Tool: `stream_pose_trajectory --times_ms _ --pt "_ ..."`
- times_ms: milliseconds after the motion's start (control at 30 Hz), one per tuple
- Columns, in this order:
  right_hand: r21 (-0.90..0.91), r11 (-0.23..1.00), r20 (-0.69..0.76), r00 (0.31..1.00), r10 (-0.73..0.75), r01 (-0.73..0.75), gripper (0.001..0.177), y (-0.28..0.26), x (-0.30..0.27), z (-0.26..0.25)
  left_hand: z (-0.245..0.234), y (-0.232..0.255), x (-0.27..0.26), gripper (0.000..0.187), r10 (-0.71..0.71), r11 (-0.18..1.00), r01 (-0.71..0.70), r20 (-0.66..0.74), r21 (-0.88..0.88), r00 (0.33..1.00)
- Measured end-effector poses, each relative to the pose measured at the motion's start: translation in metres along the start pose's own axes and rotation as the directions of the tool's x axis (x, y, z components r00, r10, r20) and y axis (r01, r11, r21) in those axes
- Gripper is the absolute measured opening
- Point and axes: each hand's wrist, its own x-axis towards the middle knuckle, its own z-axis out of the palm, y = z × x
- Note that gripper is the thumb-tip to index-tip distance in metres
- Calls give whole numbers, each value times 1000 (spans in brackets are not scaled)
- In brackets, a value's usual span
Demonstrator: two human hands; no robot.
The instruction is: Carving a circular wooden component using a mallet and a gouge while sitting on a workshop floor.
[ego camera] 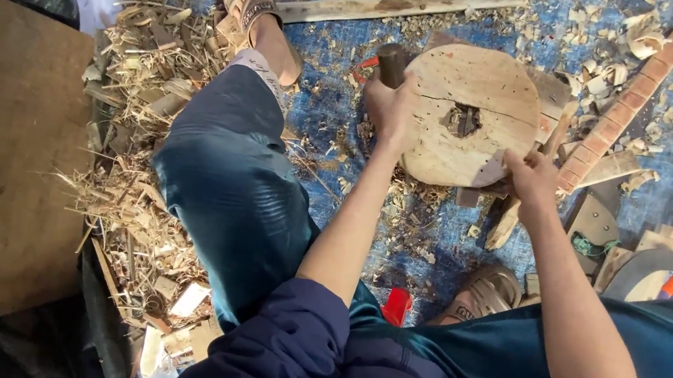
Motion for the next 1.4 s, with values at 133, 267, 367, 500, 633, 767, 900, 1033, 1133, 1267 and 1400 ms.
stream_pose_trajectory --times_ms 133,267,367,500,633,767,900,1033,1133,1267,1400 --pt "445 859 107 967 232 -255 24 112 51 26 -12 -37 28 42 -52 994 47 46 102 998" --pt "521 808 138 961 238 -275 9 104 51 8 -7 -43 18 33 -155 986 151 42 77 987" --pt "507 827 66 967 245 -244 4 110 56 -17 4 -31 4 26 -101 995 97 105 36 989" --pt "476 836 59 959 279 -273 18 125 69 -19 9 5 -14 29 -2 997 -6 96 83 995" --pt "541 777 80 939 333 -322 17 84 40 -28 2 55 -36 26 114 973 -81 143 -217 983" --pt "635 669 89 897 432 -386 25 81 36 -33 5 93 -55 17 479 765 -289 209 -576 853" --pt "638 661 62 881 468 -396 22 91 30 -28 27 89 -57 17 667 647 -364 266 -670 696" --pt "473 781 -85 861 501 -408 27 131 32 -15 37 80 -66 17 632 707 -372 303 -601 713" --pt "269 869 -182 865 468 -414 27 170 36 2 42 76 -66 19 654 698 -421 277 -579 704" --pt "184 903 -153 896 417 -389 25 183 34 15 51 69 -61 19 651 693 -408 273 -594 708" --pt "140 943 -186 927 326 -303 29 180 30 17 55 65 -64 14 622 694 -332 302 -639 722"
